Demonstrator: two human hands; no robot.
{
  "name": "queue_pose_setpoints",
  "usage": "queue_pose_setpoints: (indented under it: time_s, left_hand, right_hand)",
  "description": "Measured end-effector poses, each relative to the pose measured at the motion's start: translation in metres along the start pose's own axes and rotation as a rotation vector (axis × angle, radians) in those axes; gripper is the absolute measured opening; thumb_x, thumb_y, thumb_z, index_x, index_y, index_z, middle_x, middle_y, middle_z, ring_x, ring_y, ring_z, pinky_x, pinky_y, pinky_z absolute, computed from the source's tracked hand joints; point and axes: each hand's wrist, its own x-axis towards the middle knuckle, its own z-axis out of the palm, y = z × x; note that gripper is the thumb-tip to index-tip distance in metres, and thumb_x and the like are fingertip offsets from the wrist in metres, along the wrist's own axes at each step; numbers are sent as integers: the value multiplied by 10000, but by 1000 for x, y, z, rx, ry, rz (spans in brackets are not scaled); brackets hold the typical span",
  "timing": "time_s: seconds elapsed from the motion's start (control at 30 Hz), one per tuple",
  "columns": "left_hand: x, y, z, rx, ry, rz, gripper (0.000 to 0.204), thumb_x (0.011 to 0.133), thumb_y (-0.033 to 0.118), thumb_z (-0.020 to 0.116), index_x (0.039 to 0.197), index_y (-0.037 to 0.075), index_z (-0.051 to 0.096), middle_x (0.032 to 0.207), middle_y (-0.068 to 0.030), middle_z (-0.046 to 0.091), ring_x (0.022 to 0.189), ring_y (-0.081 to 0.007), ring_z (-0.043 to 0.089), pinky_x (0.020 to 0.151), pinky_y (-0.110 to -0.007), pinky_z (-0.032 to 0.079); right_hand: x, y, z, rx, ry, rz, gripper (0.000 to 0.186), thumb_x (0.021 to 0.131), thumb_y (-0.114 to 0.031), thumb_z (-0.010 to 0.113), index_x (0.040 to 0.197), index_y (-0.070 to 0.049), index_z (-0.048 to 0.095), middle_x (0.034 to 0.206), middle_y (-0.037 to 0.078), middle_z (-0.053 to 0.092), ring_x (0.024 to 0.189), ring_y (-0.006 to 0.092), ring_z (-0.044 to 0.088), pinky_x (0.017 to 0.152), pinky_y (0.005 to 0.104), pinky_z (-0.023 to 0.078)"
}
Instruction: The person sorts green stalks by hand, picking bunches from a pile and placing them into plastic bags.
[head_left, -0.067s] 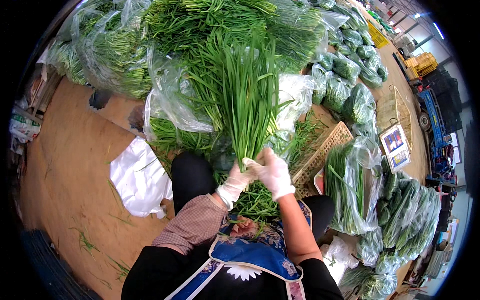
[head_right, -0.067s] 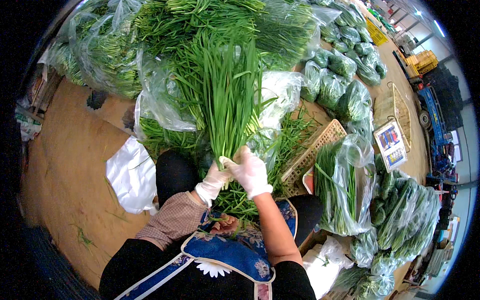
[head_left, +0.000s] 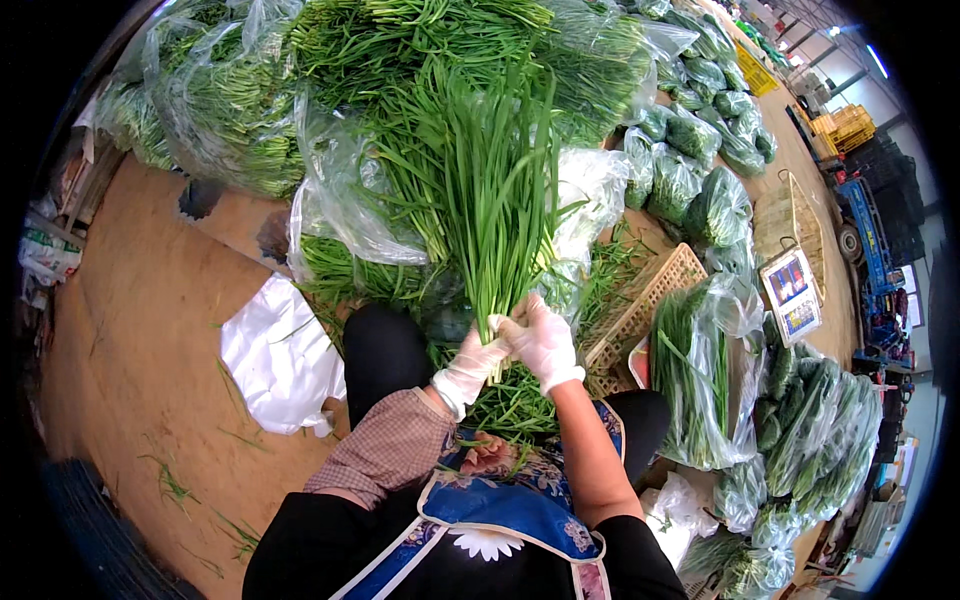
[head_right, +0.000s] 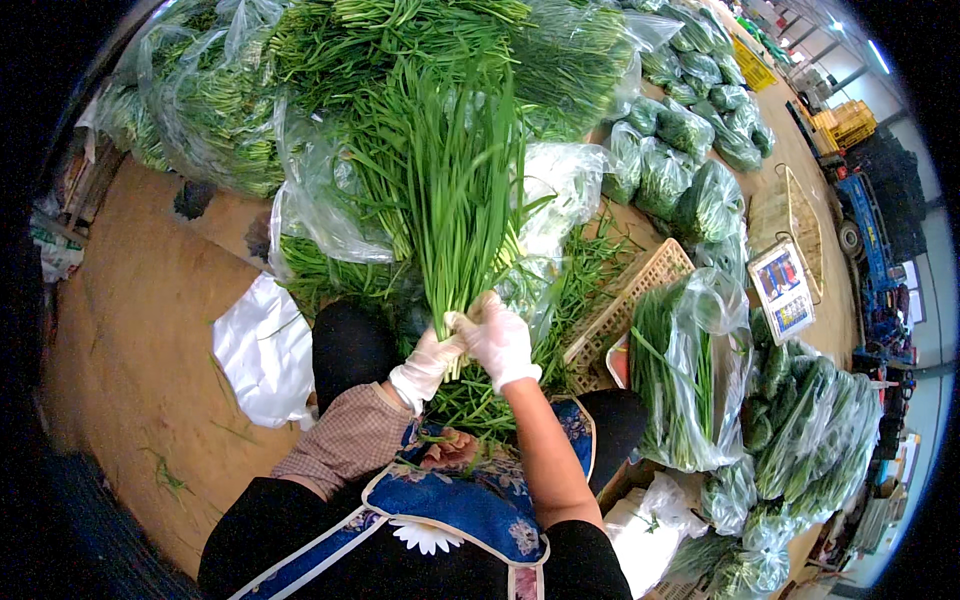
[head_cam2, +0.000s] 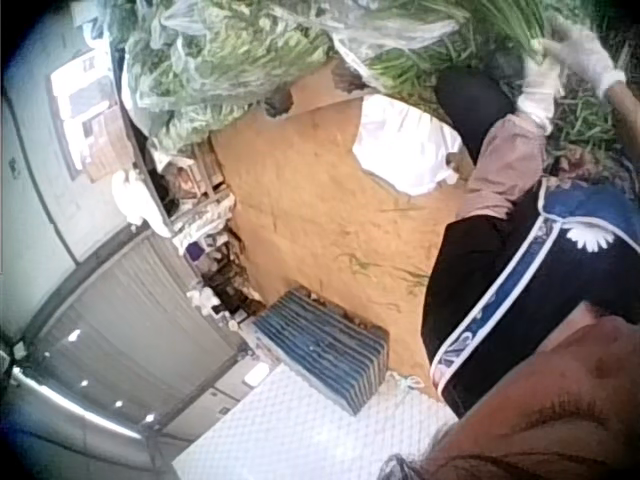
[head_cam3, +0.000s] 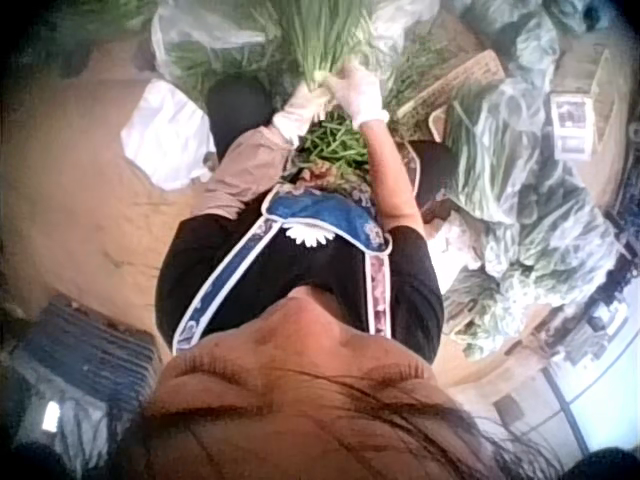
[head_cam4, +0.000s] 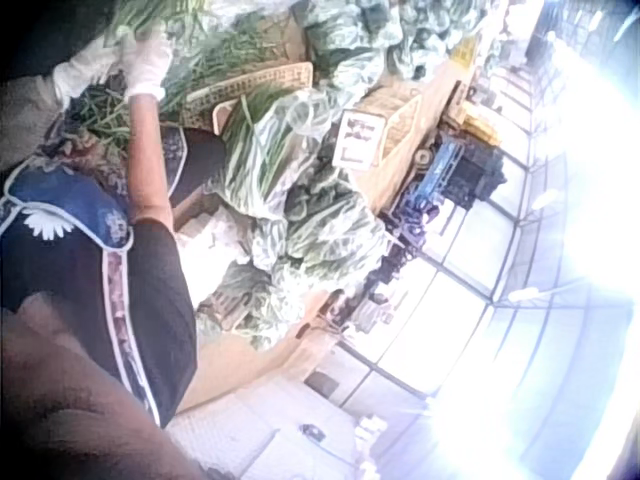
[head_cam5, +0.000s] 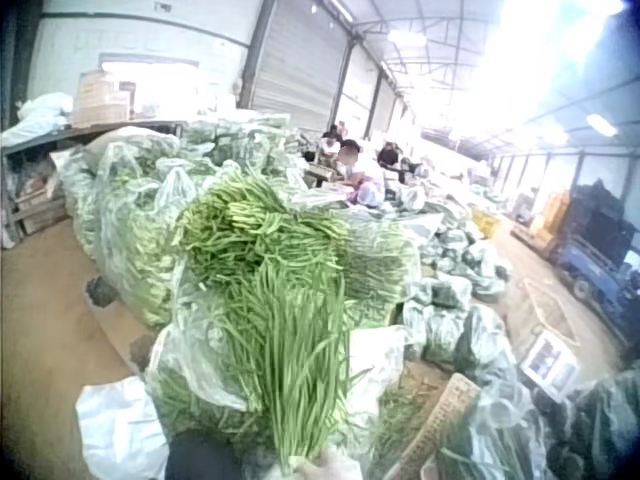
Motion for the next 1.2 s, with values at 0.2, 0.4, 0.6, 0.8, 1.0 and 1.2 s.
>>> queue_pose_setpoints:
  time_s: [0.2, 0.4, 0.6, 0.8, 1.0, 1.2]
  left_hand:
    - [-21, 34, 13, -492, -77, -271, 492, 911, 450, 481, 1255, 99, 480, 1141, -111, 599, 1010, -296, 604, 813, -508, 505]
    - [-21, 29, 22, -332, -5, -127, 643, 841, 670, 431, 1273, 194, 460, 1222, -37, 552, 1021, -228, 585, 779, -451, 515]
    - [-27, 31, 21, -102, 106, -206, 525, 925, 435, 495, 1351, 153, 377, 1240, -26, 525, 1063, -160, 551, 833, -361, 499]
    - [-20, 9, 11, -181, 126, -122, 574, 913, 332, 561, 1387, 135, 304, 1186, -31, 537, 1004, -136, 564, 744, -299, 497]
    - [-19, 10, 12, -190, 128, -131, 551, 925, 415, 503, 1372, 135, 345, 1173, -19, 563, 973, -135, 590, 753, -317, 493]
    - [-23, 32, 22, -275, 104, -172, 623, 870, 652, 384, 1223, 160, 531, 1088, 1, 621, 887, -174, 632, 682, -308, 492]
  right_hand:
    - [4, 20, 0, 286, 12, 221, 283, 790, -245, 703, 871, -28, 540, 622, 91, 578, 542, 159, 568, 530, 332, 478]
    - [-11, -38, -11, -14, 180, -191, 308, 797, -232, 692, 1047, -116, 556, 610, 33, 554, 504, 205, 527, 509, 340, 452]
    - [6, -15, -1, 104, 56, 80, 352, 798, -319, 676, 1028, -100, 523, 728, 112, 612, 650, 302, 613, 632, 395, 479]
    - [10, -37, -3, -40, 151, -223, 237, 829, -252, 657, 976, -89, 569, 583, 71, 527, 523, 223, 531, 528, 345, 435]
    - [32, -25, 10, -232, -24, -82, 298, 832, -322, 653, 930, -54, 565, 663, 125, 606, 611, 260, 612, 605, 365, 482]
    - [17, -9, 6, 339, -25, 106, 222, 874, -259, 606, 817, -46, 577, 617, 74, 595, 562, 197, 564, 532, 317, 463]
